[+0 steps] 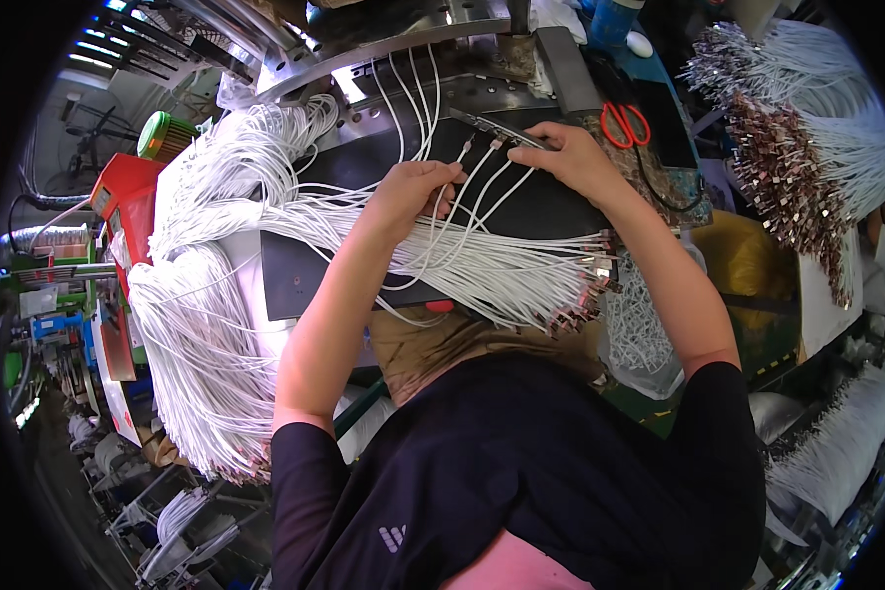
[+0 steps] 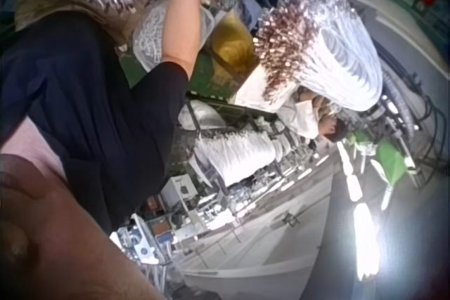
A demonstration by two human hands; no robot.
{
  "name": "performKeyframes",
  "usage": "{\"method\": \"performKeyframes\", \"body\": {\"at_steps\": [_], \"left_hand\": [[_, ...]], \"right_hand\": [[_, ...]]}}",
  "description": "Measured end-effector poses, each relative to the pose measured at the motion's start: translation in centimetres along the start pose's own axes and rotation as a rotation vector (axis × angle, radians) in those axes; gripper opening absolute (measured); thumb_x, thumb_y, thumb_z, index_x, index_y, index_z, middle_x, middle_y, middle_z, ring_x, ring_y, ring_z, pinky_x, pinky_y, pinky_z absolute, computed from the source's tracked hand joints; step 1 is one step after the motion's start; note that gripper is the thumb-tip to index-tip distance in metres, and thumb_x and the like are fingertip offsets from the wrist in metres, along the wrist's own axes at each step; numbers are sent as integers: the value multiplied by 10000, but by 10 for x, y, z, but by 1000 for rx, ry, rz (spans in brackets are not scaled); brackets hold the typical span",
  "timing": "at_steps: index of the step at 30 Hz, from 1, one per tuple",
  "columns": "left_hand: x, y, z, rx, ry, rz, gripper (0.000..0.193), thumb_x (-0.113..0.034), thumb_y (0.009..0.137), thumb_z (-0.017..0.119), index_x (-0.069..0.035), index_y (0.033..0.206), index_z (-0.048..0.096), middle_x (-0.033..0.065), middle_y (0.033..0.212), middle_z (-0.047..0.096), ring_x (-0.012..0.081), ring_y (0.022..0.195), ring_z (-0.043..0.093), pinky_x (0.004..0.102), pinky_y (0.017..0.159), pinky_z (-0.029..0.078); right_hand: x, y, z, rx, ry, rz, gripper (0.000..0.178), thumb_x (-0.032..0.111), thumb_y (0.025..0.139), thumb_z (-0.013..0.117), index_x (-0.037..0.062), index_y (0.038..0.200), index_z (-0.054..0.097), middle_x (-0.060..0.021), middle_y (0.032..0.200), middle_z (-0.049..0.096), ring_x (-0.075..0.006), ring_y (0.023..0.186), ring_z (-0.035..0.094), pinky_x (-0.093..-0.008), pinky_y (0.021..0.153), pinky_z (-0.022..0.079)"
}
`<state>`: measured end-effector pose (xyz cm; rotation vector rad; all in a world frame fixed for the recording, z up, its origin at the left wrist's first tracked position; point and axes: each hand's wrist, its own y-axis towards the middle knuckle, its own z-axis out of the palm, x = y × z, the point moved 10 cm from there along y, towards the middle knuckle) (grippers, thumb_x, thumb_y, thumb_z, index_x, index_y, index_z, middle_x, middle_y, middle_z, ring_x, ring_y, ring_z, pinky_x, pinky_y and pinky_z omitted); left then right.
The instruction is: Organizing and placing bundles of white wires into a manufacturing machine fixture.
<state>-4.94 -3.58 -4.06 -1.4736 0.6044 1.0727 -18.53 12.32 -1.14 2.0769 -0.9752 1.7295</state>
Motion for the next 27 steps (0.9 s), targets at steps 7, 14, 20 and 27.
{"method": "performKeyframes", "body": {"at_steps": [7, 14, 20, 27], "left_hand": [[2, -7, 6, 34, 19, -30, 255, -254, 963, 605, -26, 937, 716, -25, 690, 584, 86, 580, 531, 217, 571, 422], [4, -12, 9, 30, 118, -39, 303, -288, 966, 596, -28, 898, 733, -14, 672, 604, 91, 581, 552, 224, 586, 445], [-64, -27, 9, -153, 838, 229, 321, -316, 974, 571, -36, 967, 729, 63, 764, 689, 189, 664, 643, 312, 614, 507], [-63, 37, -77, -270, -411, 192, 474, -419, 974, 592, 3, 1188, 607, 67, 867, 664, 182, 656, 589, 289, 601, 457]], "right_hand": [[-2, -1, 8, 106, -47, -50, 385, 257, 847, 775, 8, 1120, 669, -30, 894, 691, -82, 786, 610, -242, 695, 487], [13, -7, 14, 149, -177, -101, 349, 255, 865, 750, 23, 1114, 673, -30, 880, 683, -90, 778, 606, -247, 693, 476], [40, -3, 3, -60, -822, -536, 279, 221, 896, 696, 49, 1115, 673, -73, 922, 667, -239, 887, 642, -313, 782, 490], [92, 108, 16, -519, -669, -806, 340, 285, 955, 583, 41, 1189, 619, -190, 1133, 609, -366, 1094, 570, -438, 942, 445]]}}
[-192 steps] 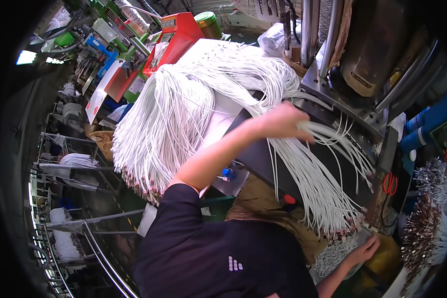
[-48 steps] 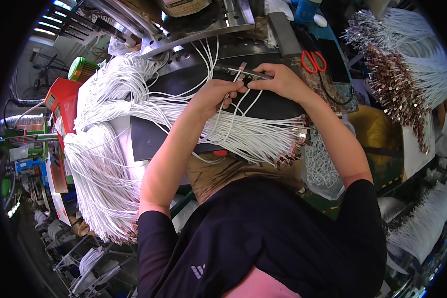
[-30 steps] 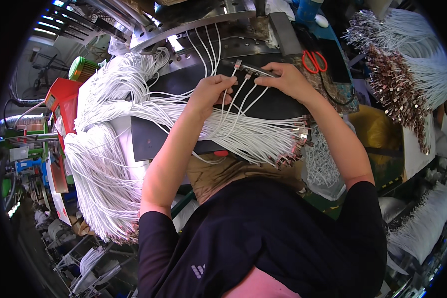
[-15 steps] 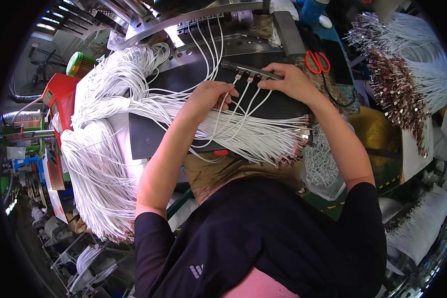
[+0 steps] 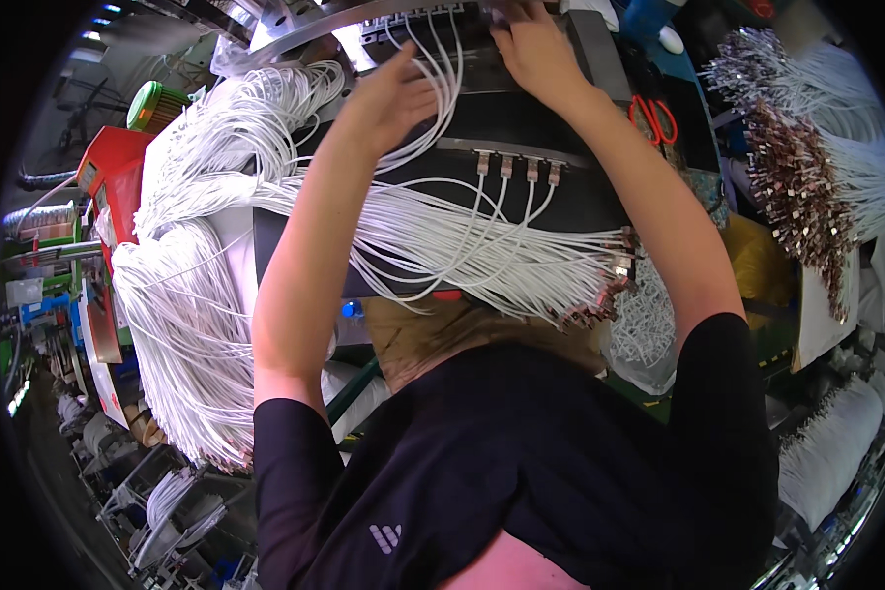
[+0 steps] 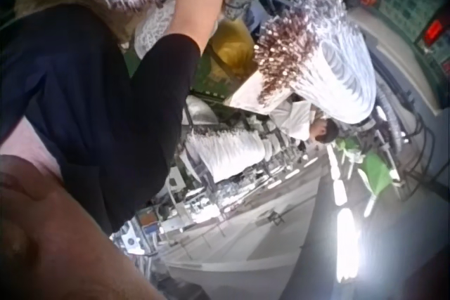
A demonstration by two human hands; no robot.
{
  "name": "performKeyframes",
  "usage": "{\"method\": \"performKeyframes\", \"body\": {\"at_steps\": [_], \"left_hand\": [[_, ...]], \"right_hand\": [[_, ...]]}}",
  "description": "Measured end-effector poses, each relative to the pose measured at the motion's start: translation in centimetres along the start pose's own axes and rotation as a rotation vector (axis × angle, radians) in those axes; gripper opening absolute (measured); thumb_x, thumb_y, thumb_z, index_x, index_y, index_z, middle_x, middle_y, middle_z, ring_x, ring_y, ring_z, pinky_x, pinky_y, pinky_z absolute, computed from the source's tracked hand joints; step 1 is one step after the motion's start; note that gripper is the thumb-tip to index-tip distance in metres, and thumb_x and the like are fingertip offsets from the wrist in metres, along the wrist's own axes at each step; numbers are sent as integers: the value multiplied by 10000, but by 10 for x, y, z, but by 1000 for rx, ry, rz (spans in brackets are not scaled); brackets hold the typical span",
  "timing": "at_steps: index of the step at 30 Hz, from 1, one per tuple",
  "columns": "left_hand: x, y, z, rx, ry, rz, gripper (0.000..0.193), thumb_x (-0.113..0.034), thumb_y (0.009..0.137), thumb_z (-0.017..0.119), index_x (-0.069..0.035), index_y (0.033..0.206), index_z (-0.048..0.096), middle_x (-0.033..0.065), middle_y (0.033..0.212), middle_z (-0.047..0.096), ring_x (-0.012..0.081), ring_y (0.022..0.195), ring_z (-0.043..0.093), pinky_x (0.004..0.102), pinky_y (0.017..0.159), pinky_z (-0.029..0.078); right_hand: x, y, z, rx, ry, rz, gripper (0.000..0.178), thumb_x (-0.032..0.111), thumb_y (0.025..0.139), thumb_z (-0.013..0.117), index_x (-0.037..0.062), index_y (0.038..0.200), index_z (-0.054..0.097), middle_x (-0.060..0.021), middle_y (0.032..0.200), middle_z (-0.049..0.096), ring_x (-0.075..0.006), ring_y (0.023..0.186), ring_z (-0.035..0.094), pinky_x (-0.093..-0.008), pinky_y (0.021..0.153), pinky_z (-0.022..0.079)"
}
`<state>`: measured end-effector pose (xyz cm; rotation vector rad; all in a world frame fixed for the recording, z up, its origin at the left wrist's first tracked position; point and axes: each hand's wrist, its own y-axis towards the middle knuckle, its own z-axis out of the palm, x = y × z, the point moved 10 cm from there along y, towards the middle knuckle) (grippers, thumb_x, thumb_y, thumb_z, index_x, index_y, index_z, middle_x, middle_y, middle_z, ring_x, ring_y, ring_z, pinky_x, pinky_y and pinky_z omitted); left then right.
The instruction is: Organizing and placing bundles of white wires into a manufacturing machine fixture.
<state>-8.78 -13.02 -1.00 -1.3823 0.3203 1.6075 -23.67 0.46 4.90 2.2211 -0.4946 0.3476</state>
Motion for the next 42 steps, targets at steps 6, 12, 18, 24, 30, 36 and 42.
{"method": "performKeyframes", "body": {"at_steps": [6, 12, 18, 24, 30, 36, 42], "left_hand": [[19, -31, 41, 204, 216, -60, 474, -405, 1008, 561, 11, 1232, 601, -51, 715, 416, 42, 583, 342, 199, 513, 245], [-18, -81, 33, 226, 686, 214, 367, -382, 990, 582, -25, 987, 669, -6, 751, 555, 79, 643, 471, 248, 558, 355], [-226, -139, -142, -512, 772, 1063, 405, -289, 1024, 475, 27, 828, 635, 64, 822, 654, 123, 705, 562, 283, 658, 439], [-177, -141, -285, -1019, 1471, 308, 552, -444, 1026, 492, 10, 745, 627, 57, 579, 511, 167, 573, 534, 344, 589, 429], [-1, -174, 31, 224, 1183, 918, 249, -196, 834, 736, -64, 1030, 658, 114, 969, 655, 314, 943, 623, 417, 836, 502], [32, -198, 103, 301, 1224, 1059, 249, -256, 855, 711, -97, 1027, 626, 98, 955, 651, 297, 922, 630, 411, 806, 520], [25, -159, 87, 119, 1437, 845, 186, -248, 864, 693, -91, 938, 628, 80, 836, 624, 273, 800, 625, 390, 651, 514]], "right_hand": [[-84, 62, 71, 10, -40, -40, 424, 288, 982, 531, 4, 1297, 547, -264, 1291, 558, -398, 1228, 525, -461, 1009, 428], [-61, 69, 49, -2, -18, 34, 411, 276, 984, 527, 12, 1297, 551, -261, 1293, 557, -386, 1224, 529, -460, 1006, 431], [-19, 62, 2, -19, -57, 132, 397, 265, 987, 523, 20, 1298, 554, -258, 1295, 556, -374, 1220, 532, -459, 1003, 434], [18, -6, -5, 228, 53, 124, 244, 245, 920, 655, 122, 1128, 687, -110, 1013, 646, -316, 960, 596, -424, 828, 476], [42, -71, -73, 256, -239, -87, 303, 232, 897, 684, 134, 1183, 671, -91, 1020, 607, -291, 947, 561, -387, 821, 461], [42, -124, -77, 745, 43, 174, 266, 167, 930, 638, 95, 1185, 662, -108, 987, 573, -281, 943, 560, -348, 822, 443], [24, -75, -39, 415, 307, 166, 267, 191, 961, 599, 33, 1170, 651, -139, 990, 588, -301, 970, 583, -352, 861, 455]]}}
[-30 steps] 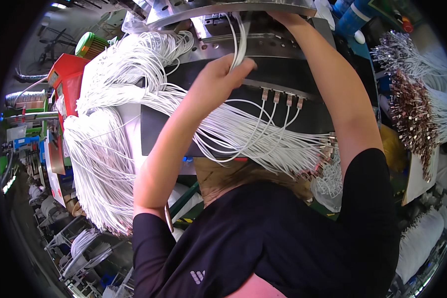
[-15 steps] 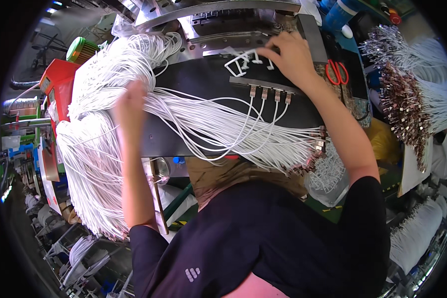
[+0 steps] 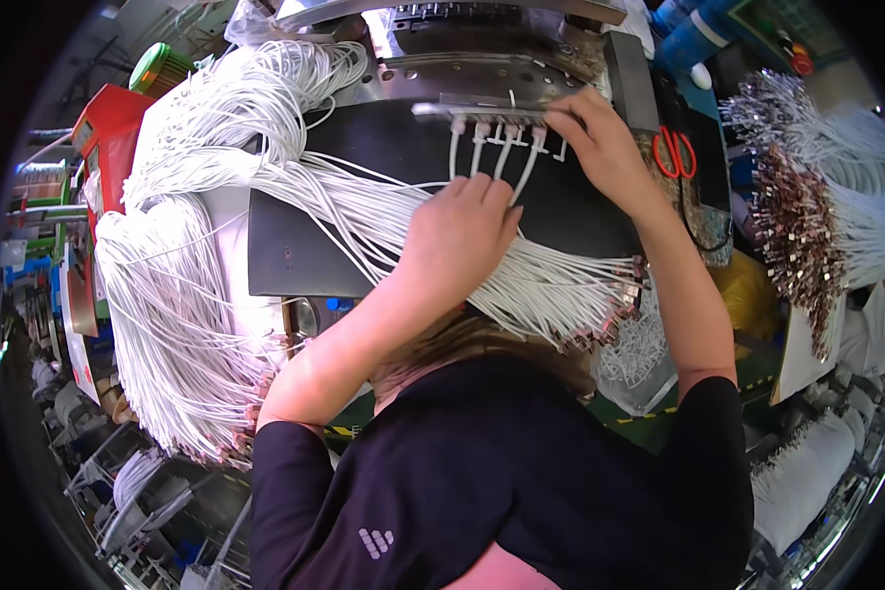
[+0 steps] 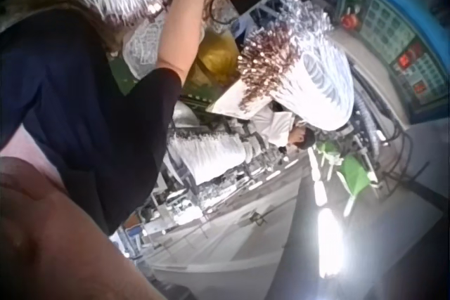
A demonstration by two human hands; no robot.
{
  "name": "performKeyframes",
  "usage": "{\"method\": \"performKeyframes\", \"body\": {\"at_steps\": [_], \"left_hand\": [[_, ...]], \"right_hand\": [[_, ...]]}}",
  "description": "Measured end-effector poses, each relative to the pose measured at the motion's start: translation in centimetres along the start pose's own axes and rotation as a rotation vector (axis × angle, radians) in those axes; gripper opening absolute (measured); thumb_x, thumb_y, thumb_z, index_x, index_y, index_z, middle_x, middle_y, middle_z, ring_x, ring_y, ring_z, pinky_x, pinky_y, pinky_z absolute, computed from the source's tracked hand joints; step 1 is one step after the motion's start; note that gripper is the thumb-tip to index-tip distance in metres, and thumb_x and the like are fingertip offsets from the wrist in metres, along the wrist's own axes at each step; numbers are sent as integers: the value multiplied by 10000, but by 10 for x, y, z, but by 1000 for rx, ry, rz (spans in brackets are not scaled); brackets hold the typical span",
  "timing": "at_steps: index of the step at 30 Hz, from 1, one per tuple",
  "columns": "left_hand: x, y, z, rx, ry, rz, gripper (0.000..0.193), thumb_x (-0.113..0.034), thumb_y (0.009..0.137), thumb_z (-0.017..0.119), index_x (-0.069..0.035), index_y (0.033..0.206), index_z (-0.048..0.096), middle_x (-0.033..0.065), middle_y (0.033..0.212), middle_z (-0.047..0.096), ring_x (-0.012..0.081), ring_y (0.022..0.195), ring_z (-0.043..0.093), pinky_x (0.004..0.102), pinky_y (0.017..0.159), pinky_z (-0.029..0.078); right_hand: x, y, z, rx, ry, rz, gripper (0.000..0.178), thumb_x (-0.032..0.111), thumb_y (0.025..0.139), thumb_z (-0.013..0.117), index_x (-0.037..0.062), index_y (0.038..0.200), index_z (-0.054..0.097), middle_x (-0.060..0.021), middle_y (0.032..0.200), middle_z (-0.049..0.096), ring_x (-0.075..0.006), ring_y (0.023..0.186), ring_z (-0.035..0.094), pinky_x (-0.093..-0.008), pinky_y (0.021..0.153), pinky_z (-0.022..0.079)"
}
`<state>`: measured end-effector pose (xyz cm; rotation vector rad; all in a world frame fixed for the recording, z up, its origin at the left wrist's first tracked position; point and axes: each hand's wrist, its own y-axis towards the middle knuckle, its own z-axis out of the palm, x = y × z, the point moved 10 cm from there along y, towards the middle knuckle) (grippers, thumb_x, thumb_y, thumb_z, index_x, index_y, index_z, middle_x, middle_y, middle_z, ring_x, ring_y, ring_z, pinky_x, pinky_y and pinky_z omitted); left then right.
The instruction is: Organizing and placing bundles of white wires into a manufacturing machine fixture.
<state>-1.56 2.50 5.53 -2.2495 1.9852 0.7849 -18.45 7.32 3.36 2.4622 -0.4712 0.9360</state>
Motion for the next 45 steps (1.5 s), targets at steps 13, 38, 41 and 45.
{"method": "performKeyframes", "body": {"at_steps": [13, 38, 41, 45], "left_hand": [[94, 146, -22, -152, 93, -149, 196, -243, 830, 670, -70, 748, 711, 128, 765, 687, 328, 722, 681, 447, 647, 539], [129, 134, -28, -493, 460, -65, 433, -149, 820, 567, 8, 1221, 611, 187, 1207, 624, 339, 1197, 539, 520, 1069, 357], [138, 134, -25, -543, 410, -26, 437, -144, 816, 566, 9, 1223, 613, 187, 1202, 627, 340, 1197, 540, 521, 1068, 360], [101, 84, -57, -874, 419, 138, 190, -209, 862, 641, -44, 933, 701, 178, 982, 686, 354, 873, 670, 449, 767, 533]], "right_hand": [[-127, 210, -10, -413, -366, -70, 335, 234, 958, 566, 17, 1211, 600, -207, 1038, 668, -361, 962, 630, -448, 845, 497], [39, 105, 33, -407, -766, -241, 313, 282, 936, 605, 66, 1152, 669, -167, 1023, 679, -364, 974, 641, -420, 841, 506], [8, 111, 39, -295, -646, -115, 322, 283, 935, 595, 78, 1173, 667, -161, 1034, 679, -376, 953, 646, -430, 837, 509], [7, 92, 17, -228, -479, -74, 371, 309, 933, 625, 65, 1212, 650, -173, 1076, 672, -331, 956, 661, -399, 840, 519]]}}
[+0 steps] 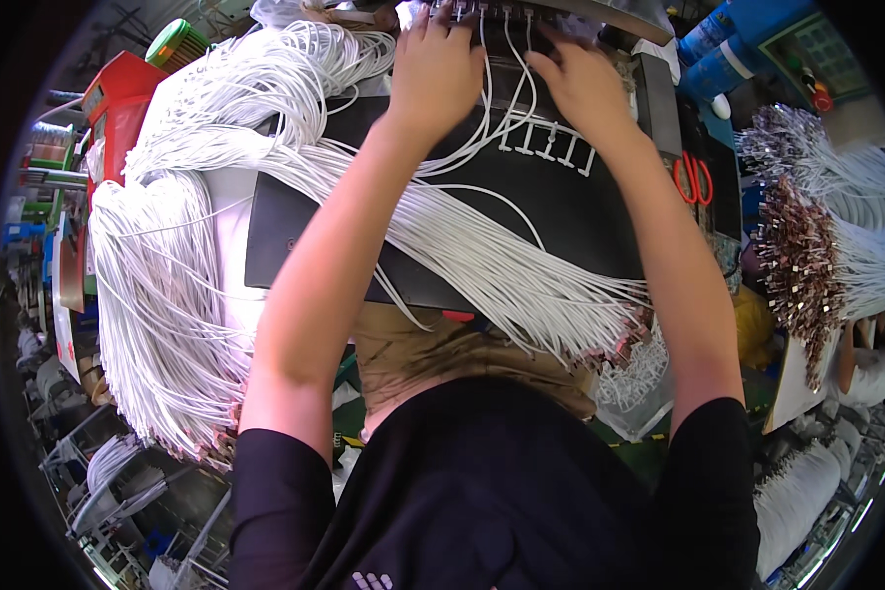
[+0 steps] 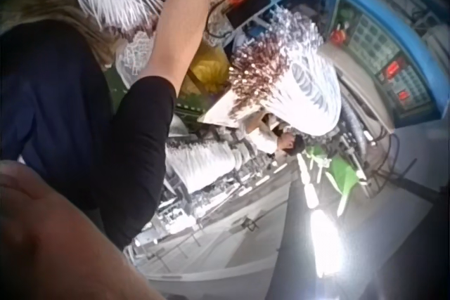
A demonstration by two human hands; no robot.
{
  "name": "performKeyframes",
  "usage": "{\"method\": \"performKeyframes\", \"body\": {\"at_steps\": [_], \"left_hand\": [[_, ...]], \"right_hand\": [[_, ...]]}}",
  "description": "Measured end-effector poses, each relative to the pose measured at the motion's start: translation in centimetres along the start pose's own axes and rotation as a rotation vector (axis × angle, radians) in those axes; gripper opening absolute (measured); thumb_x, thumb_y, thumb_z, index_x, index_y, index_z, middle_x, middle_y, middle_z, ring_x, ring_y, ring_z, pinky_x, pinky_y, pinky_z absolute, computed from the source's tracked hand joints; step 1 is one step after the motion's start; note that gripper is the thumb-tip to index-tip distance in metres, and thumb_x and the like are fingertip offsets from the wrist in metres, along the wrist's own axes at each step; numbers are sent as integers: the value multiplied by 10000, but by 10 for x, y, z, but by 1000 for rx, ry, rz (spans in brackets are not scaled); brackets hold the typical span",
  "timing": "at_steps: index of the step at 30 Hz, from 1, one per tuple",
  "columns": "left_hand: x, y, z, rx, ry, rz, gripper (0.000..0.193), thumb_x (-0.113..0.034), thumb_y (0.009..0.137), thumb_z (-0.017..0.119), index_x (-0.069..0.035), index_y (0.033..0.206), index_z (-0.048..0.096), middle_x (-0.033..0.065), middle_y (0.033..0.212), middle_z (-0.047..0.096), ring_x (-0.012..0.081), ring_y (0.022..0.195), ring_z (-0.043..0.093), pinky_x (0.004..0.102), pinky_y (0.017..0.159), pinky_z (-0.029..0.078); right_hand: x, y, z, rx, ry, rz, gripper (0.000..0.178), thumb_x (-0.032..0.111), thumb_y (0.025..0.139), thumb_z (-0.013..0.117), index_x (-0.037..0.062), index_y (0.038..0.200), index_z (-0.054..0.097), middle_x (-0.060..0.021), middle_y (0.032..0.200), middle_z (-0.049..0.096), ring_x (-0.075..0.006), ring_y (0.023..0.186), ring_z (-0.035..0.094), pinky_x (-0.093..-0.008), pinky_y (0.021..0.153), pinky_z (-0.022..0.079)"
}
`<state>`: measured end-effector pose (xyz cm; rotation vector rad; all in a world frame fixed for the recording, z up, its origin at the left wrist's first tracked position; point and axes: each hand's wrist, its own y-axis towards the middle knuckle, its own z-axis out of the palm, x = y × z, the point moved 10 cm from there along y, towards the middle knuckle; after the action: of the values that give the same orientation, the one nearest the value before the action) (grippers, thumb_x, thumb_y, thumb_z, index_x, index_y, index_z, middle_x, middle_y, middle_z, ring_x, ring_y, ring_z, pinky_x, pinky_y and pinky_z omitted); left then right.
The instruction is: Organizing and placing bundles of white wires into a manufacturing machine fixture.
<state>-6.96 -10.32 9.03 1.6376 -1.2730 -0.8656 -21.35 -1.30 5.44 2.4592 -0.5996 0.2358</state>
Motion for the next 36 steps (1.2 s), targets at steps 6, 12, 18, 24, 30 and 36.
{"method": "performKeyframes", "body": {"at_steps": [6, 12, 18, 24, 30, 36], "left_hand": [[-50, -168, -144, 1144, -1955, -971, 416, -335, 971, 610, 47, 813, 652, 157, 740, 671, 244, 640, 651, 355, 616, 522], [6, -320, -185, 434, -1112, -1985, 363, -318, 979, 615, 6, 823, 660, 113, 745, 675, 182, 647, 649, 296, 629, 522], [70, -338, -202, 536, -536, -1637, 306, -236, 988, 574, -10, 807, 671, 79, 745, 677, 137, 658, 636, 281, 639, 502], [57, -352, -200, 585, -574, -1746, 231, -152, 956, 583, 10, 825, 683, 59, 737, 691, 125, 655, 633, 275, 625, 493], [54, -352, -195, 424, -727, -1775, 224, -167, 960, 600, 27, 910, 702, 65, 813, 712, 116, 717, 653, 259, 677, 513], [54, -344, -190, 465, -780, -1731, 245, -185, 974, 601, 31, 934, 708, 59, 828, 715, 105, 728, 648, 252, 697, 512]], "right_hand": [[-93, -237, -172, -659, 330, 513, 223, 131, 1020, 496, -5, 1014, 672, -70, 919, 662, -125, 779, 595, -251, 711, 475], [-60, -483, -49, 236, 52, 736, 426, 34, 695, 616, 34, 1119, 659, -208, 1117, 640, -430, 1012, 580, -469, 867, 460], [-44, -490, -21, 274, -64, 634, 518, 163, 764, 632, 35, 1263, 585, -239, 1298, 559, -425, 1134, 545, -497, 967, 442], [-86, -581, -23, 514, 230, 1413, 538, 349, 843, 643, 94, 1310, 560, -221, 1302, 565, -402, 1075, 580, -539, 874, 498], [-133, -681, -51, 842, 359, 1709, 563, 453, 891, 650, 124, 1336, 545, -212, 1309, 565, -386, 1049, 597, -560, 830, 525], [-126, -572, -32, 739, 337, 1275, 533, 335, 856, 647, 61, 1305, 560, -234, 1335, 540, -388, 1129, 558, -517, 934, 464]]}}
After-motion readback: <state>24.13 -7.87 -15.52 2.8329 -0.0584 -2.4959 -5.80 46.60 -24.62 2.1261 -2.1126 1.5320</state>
